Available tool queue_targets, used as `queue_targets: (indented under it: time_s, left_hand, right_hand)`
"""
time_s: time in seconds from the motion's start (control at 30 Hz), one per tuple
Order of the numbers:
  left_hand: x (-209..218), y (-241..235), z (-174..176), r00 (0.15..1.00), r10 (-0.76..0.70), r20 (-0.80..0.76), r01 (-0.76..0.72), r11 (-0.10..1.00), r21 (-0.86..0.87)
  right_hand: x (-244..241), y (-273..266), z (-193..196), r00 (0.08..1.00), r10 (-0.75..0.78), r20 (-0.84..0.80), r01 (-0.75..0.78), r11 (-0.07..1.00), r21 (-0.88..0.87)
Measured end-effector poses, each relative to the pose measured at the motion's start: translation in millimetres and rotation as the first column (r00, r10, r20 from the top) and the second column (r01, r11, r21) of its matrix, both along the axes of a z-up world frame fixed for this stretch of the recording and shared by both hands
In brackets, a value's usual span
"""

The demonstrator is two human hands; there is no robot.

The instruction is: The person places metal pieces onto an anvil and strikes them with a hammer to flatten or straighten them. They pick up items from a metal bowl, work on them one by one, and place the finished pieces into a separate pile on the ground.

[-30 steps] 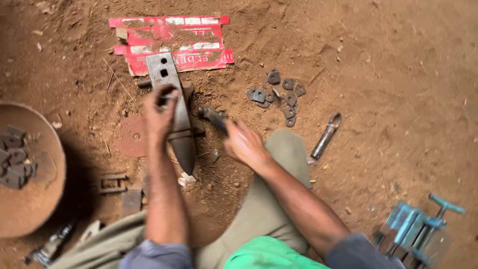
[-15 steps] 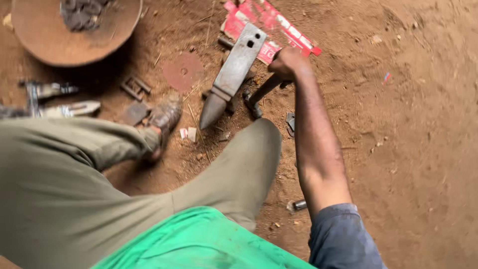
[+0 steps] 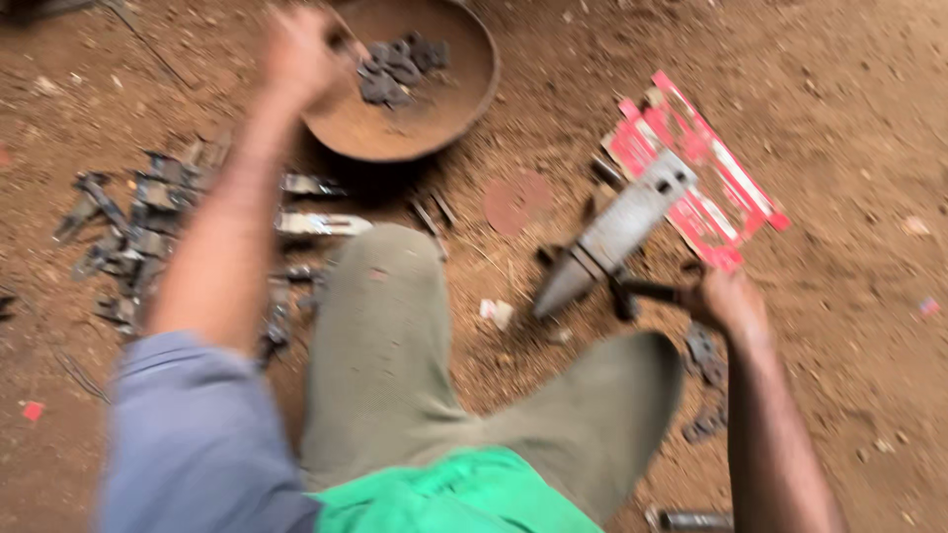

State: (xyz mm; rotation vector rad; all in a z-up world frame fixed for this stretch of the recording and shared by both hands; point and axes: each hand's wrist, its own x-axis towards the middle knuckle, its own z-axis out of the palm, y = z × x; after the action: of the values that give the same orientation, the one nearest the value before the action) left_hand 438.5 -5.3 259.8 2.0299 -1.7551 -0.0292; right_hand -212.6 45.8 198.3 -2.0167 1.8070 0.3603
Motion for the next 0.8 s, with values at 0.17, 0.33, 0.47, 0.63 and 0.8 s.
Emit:
queue_targets:
  time_s: [0.17,0.33,0.47,0.63,0.8]
  left_hand:
    - [3,-28,-146,0.951,0.287,-0.111,-0.202,0.855,0.477]
    - [16,-60,-202,0.904,0.416,-0.101,-0.302,0.788,0.536]
    - [30,-89,-247,0.965,0.263,-0.002,-0.243,0.895,0.375]
    - [35,-114,-277,0.670,0.685,-0.285,-0.500,0.700,0.509]
    - [17,-121,-255,0.563,0.672,-0.481,-0.551,0.739,0.388]
  right_hand:
    - [50,33,13,0.993,-0.103,0.052,0.111,0.975,-0.192]
    - [65,27,17,0.983,-0.182,0.003,0.180,0.969,-0.170]
    - [79,33,30,0.911,-0.412,-0.031,0.407,0.908,-0.097]
    - [84,65,24,0.940,-0.340,0.014,0.333,0.911,-0.242]
    - [83,114,12,0.927,-0.327,0.184,0.370,0.878,-0.303]
